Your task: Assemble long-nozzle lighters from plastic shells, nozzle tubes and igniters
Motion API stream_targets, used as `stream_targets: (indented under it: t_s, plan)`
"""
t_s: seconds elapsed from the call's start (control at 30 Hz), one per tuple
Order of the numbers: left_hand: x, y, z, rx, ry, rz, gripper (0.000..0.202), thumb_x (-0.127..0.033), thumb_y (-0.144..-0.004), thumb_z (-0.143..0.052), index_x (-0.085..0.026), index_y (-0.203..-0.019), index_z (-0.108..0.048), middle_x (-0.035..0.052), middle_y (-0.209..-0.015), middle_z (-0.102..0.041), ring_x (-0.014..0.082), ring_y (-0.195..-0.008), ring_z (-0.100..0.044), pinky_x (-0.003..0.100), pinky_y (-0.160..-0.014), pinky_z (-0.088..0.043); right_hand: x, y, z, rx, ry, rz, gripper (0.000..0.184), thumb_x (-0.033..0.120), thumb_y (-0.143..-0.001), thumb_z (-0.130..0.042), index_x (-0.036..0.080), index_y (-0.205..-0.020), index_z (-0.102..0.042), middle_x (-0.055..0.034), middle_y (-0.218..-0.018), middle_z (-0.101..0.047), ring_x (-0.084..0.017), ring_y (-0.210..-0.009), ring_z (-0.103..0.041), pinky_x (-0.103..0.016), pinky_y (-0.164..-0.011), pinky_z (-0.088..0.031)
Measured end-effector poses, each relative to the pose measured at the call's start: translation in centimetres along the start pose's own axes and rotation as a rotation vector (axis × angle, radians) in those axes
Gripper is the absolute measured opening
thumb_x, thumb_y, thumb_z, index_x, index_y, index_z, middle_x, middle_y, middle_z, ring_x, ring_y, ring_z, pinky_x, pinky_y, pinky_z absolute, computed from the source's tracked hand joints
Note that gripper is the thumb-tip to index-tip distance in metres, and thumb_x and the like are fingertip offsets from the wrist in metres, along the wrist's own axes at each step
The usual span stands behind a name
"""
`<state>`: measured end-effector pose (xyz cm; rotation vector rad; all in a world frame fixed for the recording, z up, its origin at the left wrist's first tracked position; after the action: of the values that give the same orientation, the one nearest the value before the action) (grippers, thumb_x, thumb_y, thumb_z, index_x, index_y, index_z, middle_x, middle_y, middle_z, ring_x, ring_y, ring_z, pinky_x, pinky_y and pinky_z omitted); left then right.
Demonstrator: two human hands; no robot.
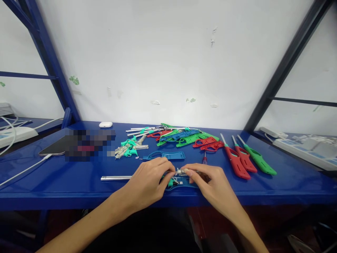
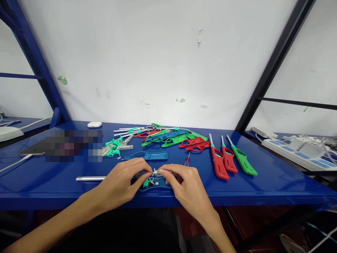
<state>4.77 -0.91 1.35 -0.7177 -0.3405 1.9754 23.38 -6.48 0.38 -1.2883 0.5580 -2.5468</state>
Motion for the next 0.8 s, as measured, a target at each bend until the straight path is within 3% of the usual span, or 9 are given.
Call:
stream_targets:
  t_s: [0.27, 0.8]
  plan:
    - [-0.15, -0.16, 0.29, -0.05, 0.018, 0.078, 0.01, -0.015, -0.101, -0.058, -0.019, -0.095, -0.066, 0.0017, -0.089, -0.068, 0.0167, -0.073, -0.059, 0.028, -0.066, -0.042, 0.06, 0.16, 0.13, -0.096, 0.053, -0.022, 0.031, 0.043, -0.104, -0.058, 0.024, -0.094, -0.08, 0.0028, -0.069, -0.07, -0.014, -0.063, -0.064, -0.021, -0.059, -0.046]
    - [-0.15, -0.23, 0.52, -0.06, 0.037, 0.005, 0.016, -0.013, -0.102, -0.054, -0.017, -0.094, -0.067, 0.0027, -0.087, -0.068, 0.0156, -0.071, -0.06, 0.026, -0.065, -0.043, 0.17, 0.16, -0.01, -0.063, 0.01, -0.007, 0.026, 0.039, -0.102, -0.061, 0.024, -0.101, -0.082, -0.0011, -0.092, -0.082, -0.017, -0.067, -0.07, -0.025, -0.064, -0.055]
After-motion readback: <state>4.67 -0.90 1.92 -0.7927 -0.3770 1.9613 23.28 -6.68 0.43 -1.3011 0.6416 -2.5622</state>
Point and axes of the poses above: each hand's wrist, its own y-axis away from the middle knuckle, its own z-axis out of the back of the hand, x = y × z, the point moved 4 cm from there along -y, towards the middle knuckle
